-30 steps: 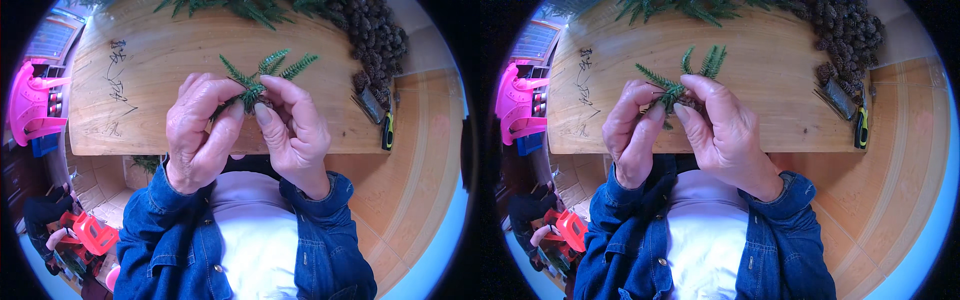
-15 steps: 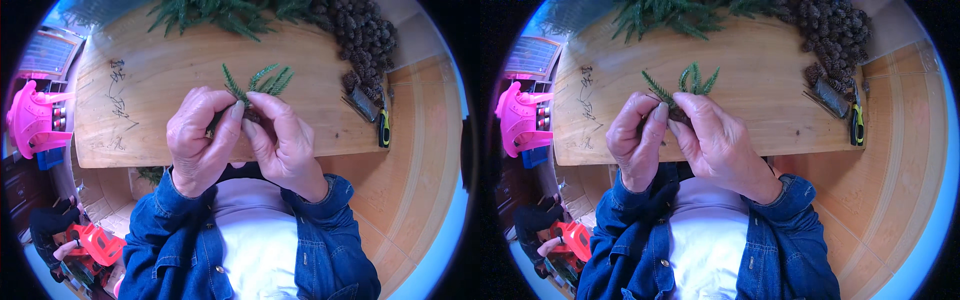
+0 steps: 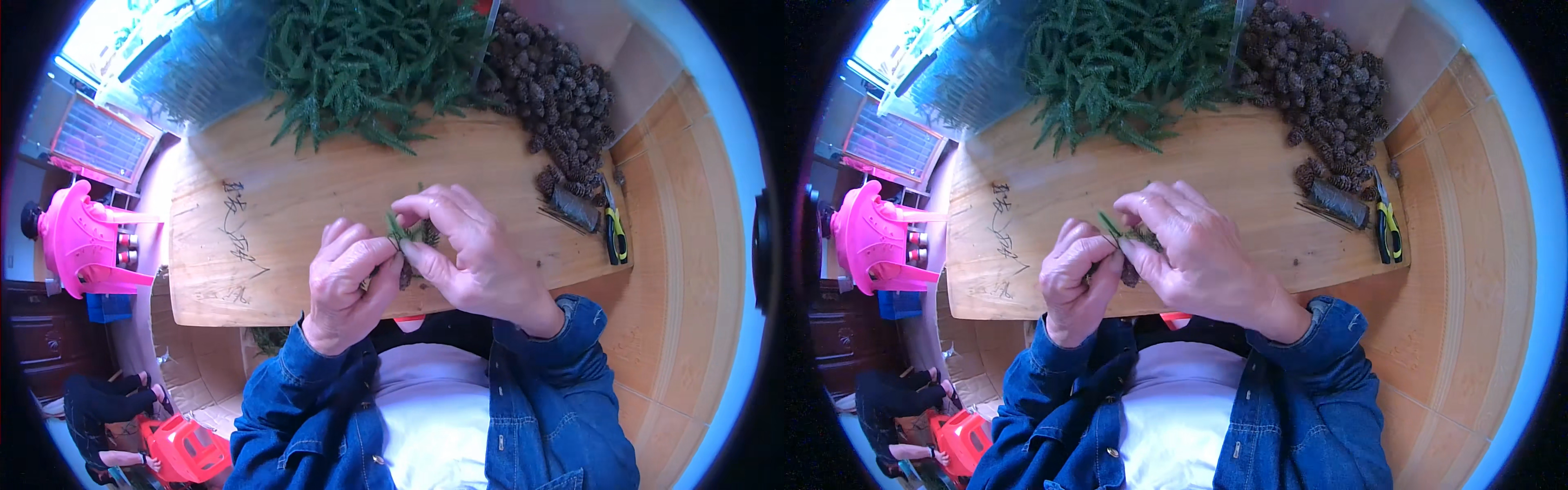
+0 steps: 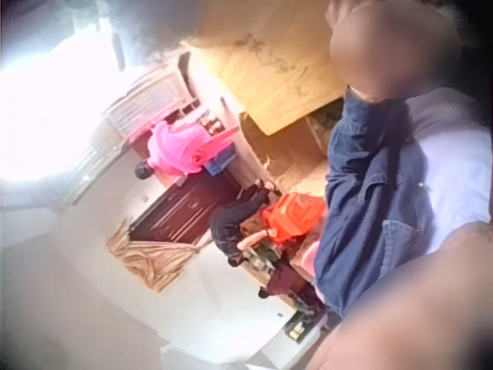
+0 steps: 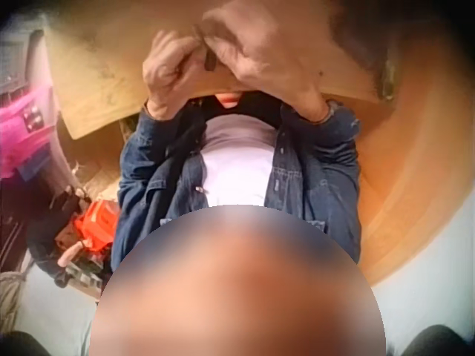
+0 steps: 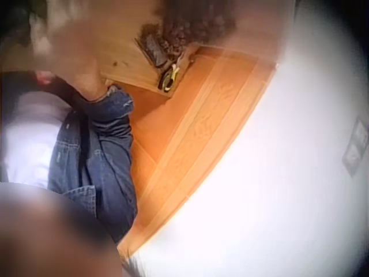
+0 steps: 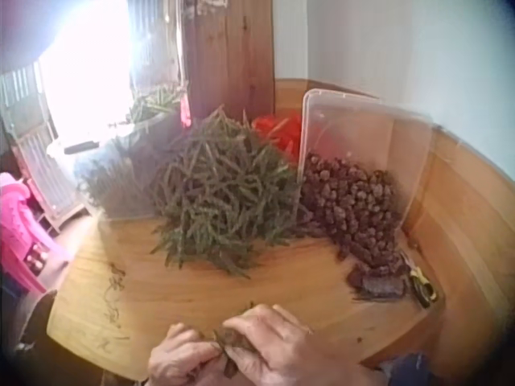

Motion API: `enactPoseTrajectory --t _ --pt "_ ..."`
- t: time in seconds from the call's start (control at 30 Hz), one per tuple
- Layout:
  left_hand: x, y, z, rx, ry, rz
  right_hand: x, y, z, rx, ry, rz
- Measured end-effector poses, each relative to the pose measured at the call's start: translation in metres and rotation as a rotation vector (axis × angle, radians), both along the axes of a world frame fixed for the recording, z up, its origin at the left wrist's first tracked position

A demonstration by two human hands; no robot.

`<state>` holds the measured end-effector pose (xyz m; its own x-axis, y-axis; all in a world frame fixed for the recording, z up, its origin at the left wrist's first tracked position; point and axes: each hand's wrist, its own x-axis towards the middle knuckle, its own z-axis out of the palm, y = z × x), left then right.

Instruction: Assembling small decorative wreaths using pine branches, pinecones, and wire.

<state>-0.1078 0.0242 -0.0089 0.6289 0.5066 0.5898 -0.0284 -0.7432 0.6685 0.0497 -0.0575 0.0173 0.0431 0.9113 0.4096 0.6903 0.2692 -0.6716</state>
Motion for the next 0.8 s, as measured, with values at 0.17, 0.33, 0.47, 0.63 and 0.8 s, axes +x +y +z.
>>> enactPoseTrajectory --t 0.17,0.33,0.47,0.63,0.8 --pt "0.0 -0.002 0.002 -0.006 0.032 -0.013 -0.003 -0.002 -0.009 -0.114 0.485 0.069" --pt "-0.005 -0.003 0.004 -0.029 0.026 0.017 -0.002 0.003 -0.011 -0.216 0.817 0.14" --pt "-0.005 -0.003 -0.003 -0.066 -0.048 0.06 -0.001 0.013 -0.017 -0.228 0.895 0.159" --pt "-0.006 -0.002 -0.005 -0.039 -0.079 0.083 -0.006 0.018 -0.015 -0.217 0.748 0.125" --pt "-0.008 0.003 -0.008 -0.127 -0.013 0.0 -0.001 0.015 -0.018 -0.012 0.307 0.126"
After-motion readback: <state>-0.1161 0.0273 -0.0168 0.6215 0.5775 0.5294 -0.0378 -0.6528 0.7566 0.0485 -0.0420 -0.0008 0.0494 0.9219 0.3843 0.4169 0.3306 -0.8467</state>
